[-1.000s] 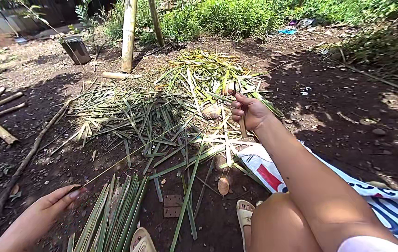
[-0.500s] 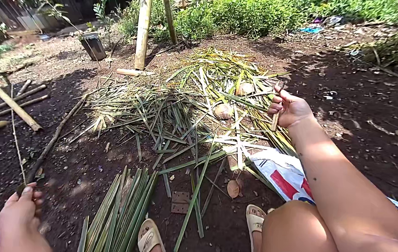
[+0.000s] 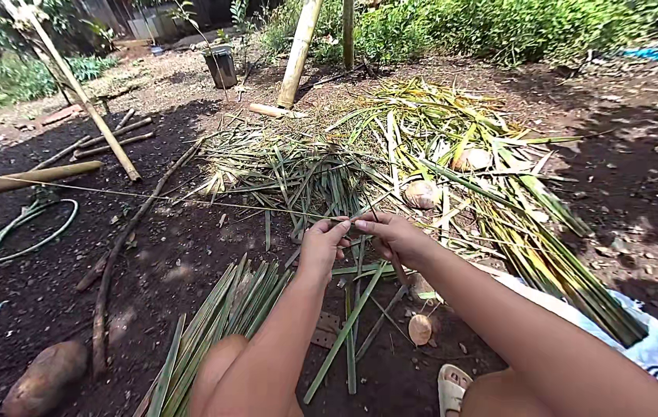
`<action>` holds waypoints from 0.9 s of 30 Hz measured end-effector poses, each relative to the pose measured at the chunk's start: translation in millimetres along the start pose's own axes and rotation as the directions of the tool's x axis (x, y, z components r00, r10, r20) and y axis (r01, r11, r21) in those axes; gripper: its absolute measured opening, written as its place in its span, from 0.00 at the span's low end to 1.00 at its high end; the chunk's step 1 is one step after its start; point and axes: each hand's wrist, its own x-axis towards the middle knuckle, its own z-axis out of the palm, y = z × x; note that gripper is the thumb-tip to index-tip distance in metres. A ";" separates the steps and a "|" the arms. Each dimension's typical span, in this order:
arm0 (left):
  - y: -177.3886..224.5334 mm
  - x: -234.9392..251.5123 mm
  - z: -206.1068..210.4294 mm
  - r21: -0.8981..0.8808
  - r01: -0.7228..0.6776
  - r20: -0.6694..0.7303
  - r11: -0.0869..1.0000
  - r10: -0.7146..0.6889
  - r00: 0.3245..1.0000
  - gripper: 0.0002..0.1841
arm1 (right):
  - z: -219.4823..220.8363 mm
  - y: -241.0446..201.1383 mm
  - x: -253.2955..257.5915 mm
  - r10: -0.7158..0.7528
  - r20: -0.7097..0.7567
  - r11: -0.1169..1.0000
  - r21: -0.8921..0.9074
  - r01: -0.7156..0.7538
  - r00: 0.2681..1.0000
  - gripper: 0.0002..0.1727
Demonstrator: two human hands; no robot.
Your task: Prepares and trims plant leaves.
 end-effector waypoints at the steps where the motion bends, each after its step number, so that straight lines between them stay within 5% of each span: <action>1: 0.8 0.4 2.2 0.000 -0.015 -0.007 1.000 0.015 1.000 0.09 | 2.1 -0.7 -0.6 0.009 -0.025 1.000 0.022 -0.008 1.000 0.10; 9: 19.9 -2.2 -31.9 0.100 -0.304 0.161 0.947 0.286 0.944 0.09 | -54.6 -3.0 -2.2 0.217 0.052 0.960 0.170 -0.223 0.975 0.08; 12: 15.9 -5.5 -30.7 0.232 -0.378 0.186 0.896 0.341 0.922 0.07 | -48.3 -5.9 -3.8 0.230 -0.064 0.968 0.117 -0.222 0.971 0.07; 14: 13.8 -7.5 -25.7 0.270 -0.396 0.085 0.878 0.388 0.918 0.06 | -39.2 -6.9 -0.2 0.154 -0.284 0.979 -0.086 -0.185 0.946 0.14; 17: 6.8 -3.4 -19.8 0.207 -0.409 -0.098 0.889 0.435 0.895 0.05 | -34.2 -4.7 -0.4 -0.172 -0.440 0.861 -0.501 -0.082 0.882 0.24; 19: 2.1 -1.6 -15.2 0.194 -0.407 -0.157 0.893 0.438 0.885 0.05 | -18.7 -7.6 -7.7 -0.268 -0.376 0.777 -0.629 -0.032 0.887 0.24; 23: -8.3 -5.1 -3.3 0.222 -0.493 -0.143 0.841 0.528 0.837 0.04 | 21.4 -14.5 -17.7 -0.103 -0.120 0.721 -0.693 -0.009 0.987 0.22; 27: -17.8 -9.2 -0.2 0.241 -0.584 -0.093 0.775 0.617 0.781 0.05 | 27.7 -11.7 -10.9 -0.008 -0.047 0.643 -0.765 -0.031 0.999 0.23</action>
